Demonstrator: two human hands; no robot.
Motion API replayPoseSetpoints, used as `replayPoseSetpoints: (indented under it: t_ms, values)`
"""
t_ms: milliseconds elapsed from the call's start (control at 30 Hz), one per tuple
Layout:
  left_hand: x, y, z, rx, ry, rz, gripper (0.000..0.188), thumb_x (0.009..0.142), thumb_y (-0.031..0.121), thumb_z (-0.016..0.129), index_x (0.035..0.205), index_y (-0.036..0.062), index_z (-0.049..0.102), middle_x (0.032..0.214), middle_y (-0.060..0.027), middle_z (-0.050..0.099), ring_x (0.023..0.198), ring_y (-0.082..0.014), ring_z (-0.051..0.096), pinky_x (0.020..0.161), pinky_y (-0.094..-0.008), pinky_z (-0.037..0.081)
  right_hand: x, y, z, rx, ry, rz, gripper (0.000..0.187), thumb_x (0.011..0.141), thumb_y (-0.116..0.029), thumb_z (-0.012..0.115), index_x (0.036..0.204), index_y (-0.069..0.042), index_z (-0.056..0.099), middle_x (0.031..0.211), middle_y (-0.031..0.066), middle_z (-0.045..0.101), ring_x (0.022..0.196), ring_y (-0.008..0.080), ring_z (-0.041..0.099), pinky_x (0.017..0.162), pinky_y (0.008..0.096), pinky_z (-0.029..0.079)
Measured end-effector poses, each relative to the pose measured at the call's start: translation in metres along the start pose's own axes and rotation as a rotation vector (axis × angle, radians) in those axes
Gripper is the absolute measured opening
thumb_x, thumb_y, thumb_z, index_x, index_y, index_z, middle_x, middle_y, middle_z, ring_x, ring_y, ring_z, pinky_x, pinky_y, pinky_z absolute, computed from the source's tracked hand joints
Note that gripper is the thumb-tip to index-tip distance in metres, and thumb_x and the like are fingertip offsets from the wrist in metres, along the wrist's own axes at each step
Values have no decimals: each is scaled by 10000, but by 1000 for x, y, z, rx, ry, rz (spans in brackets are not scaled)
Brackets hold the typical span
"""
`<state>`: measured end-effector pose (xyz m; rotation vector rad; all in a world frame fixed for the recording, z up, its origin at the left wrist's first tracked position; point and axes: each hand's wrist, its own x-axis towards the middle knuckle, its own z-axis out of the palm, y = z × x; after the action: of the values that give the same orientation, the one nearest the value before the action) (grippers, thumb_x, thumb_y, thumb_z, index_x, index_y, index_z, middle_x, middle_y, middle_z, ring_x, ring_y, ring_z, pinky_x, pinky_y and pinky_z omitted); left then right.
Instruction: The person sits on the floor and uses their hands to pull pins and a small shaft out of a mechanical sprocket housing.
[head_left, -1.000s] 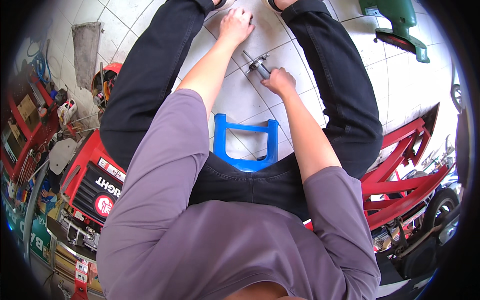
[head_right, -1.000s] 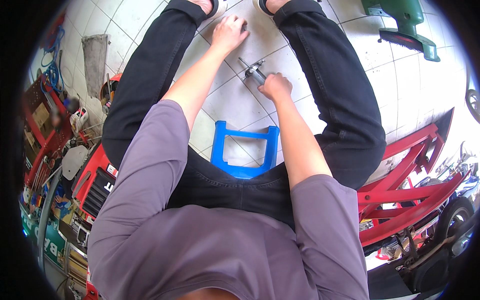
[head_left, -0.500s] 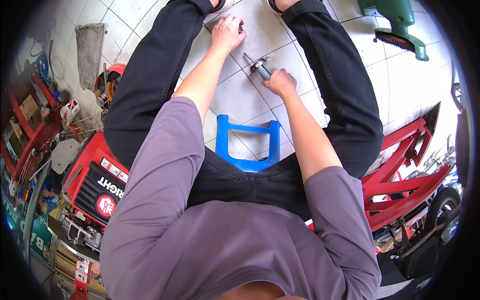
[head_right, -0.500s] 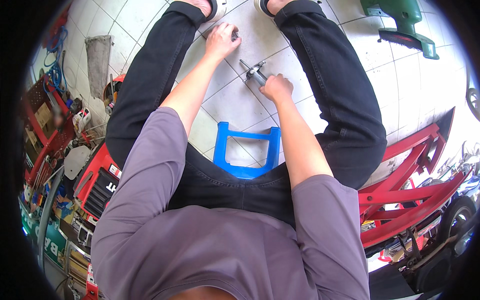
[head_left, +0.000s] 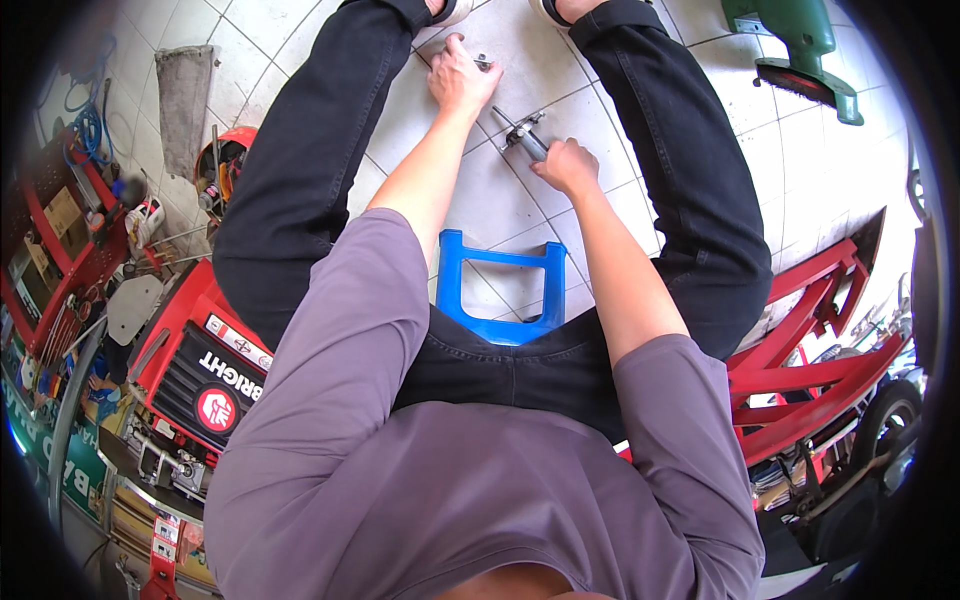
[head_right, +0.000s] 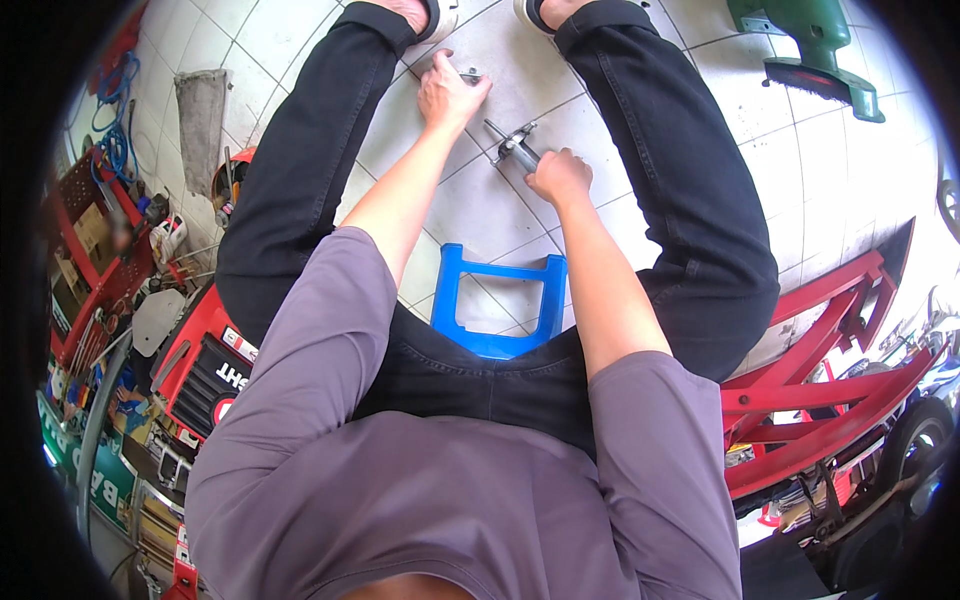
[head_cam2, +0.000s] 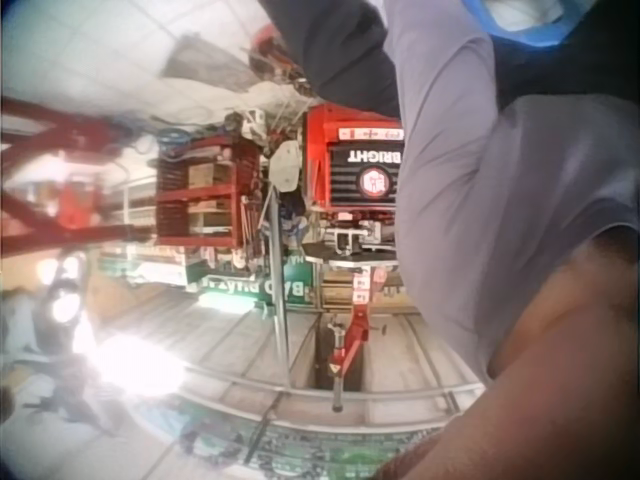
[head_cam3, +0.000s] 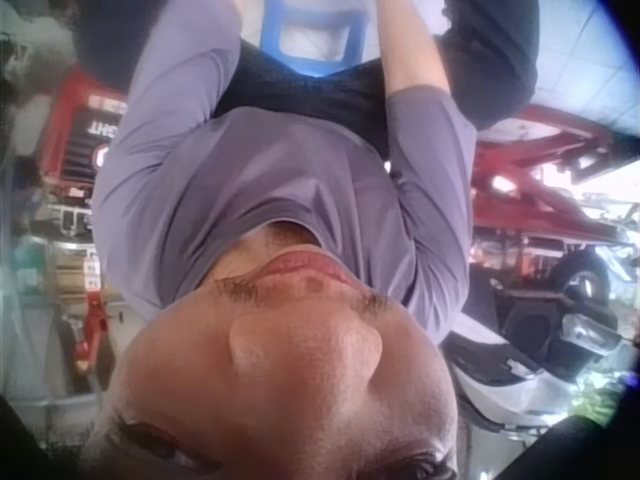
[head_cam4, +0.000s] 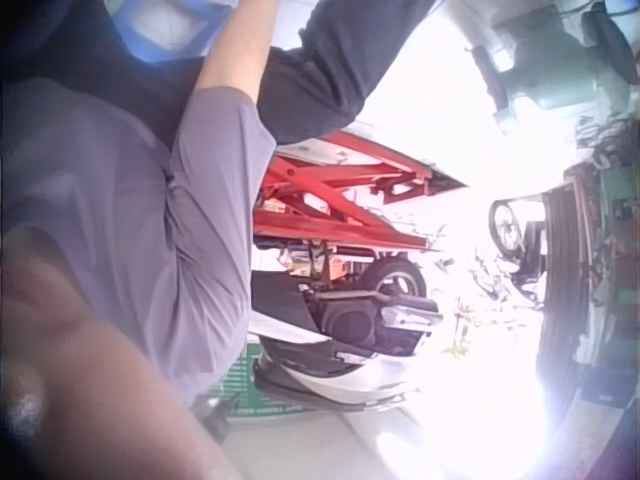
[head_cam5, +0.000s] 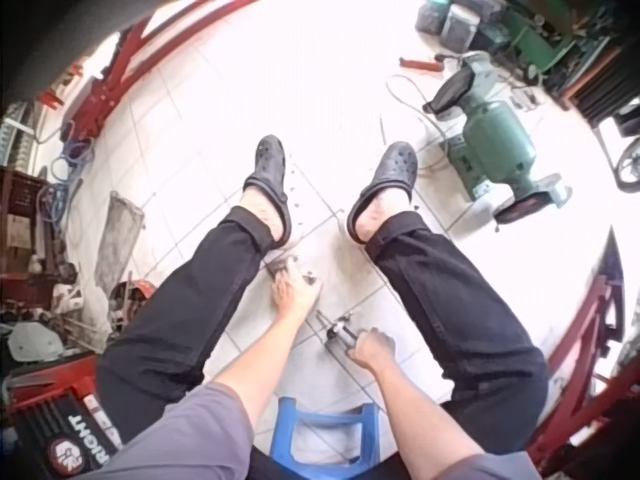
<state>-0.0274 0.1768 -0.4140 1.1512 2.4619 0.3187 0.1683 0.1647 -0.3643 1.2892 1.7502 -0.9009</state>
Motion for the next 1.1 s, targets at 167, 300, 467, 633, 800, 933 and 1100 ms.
replayPoseSetpoints:
  t_ms: [167, 300, 467, 633, 800, 933, 1100]
  values:
    - [-1, 5, 0, 15, 25, -11, 770, 678, 478, 767, 1235, 38, 469, 1111, -191, 635, 1064, -348, 588, 904, -440, 465, 3, 4, 6, 0, 46, -23, 493, 784, -472, 700, 1067, -69, 689, 1115, 184, 638, 1053, 340, 629, 897, 437, 502]
    - [-1, -10, -1, 3, -8, 147, 705, 688, 433, 776, 1243, 102, 495, 1102, -156, 632, 1066, -336, 590, 900, -441, 466, 6, 5, 7, -3, 89, -38, 500, 771, -477, 708, 1047, -60, 691, 1089, 202, 645, 1023, 357, 640, 881, 442, 511]
    - [6, -43, 0, 0, -82, 415, 607, 721, 332, 765, 1254, 186, 514, 1092, -122, 627, 1054, -313, 598, 894, -437, 471, 0, -3, -2, -2, -17, -3, 463, 804, -434, 680, 1105, -82, 684, 1177, 144, 620, 1118, 304, 605, 936, 416, 485]
    - [8, -34, -13, -8, -103, 297, 551, 757, 305, 737, 1238, 134, 529, 1089, -133, 622, 1066, -292, 595, 905, -421, 472, 1, 3, 5, -6, 48, -43, 447, 791, -429, 677, 1056, -70, 699, 1118, 169, 643, 1054, 325, 634, 907, 429, 501]
    - [-8, -14, -61, -61, -257, 39, 498, 855, 367, 648, 1252, 89, 531, 1210, -156, 613, 1147, -332, 575, 969, -428, 448, -13, 3, -19, 147, 105, -162, 424, 768, -405, 661, 969, -36, 711, 1025, 213, 659, 966, 362, 653, 869, 435, 515]
    - [-25, 12, -135, -686, -423, -109, 614, 965, 591, 383, 1195, 59, 586, 1000, -104, 688, 887, -227, 658, 785, -366, 490, -89, -26, -83, 235, 352, -290, 481, 766, -462, 662, 926, -9, 694, 992, 225, 646, 944, 376, 642, 850, 440, 506]
    - [-112, 50, -257, -1307, -460, 522, 770, 906, 570, 566, 1388, 0, 375, 1262, -95, 568, 1143, -167, 554, 911, -322, 457, -201, -57, -118, 414, 840, -550, 507, 746, -475, 728, 940, -12, 649, 969, 195, 605, 936, 367, 623, 829, 438, 501]
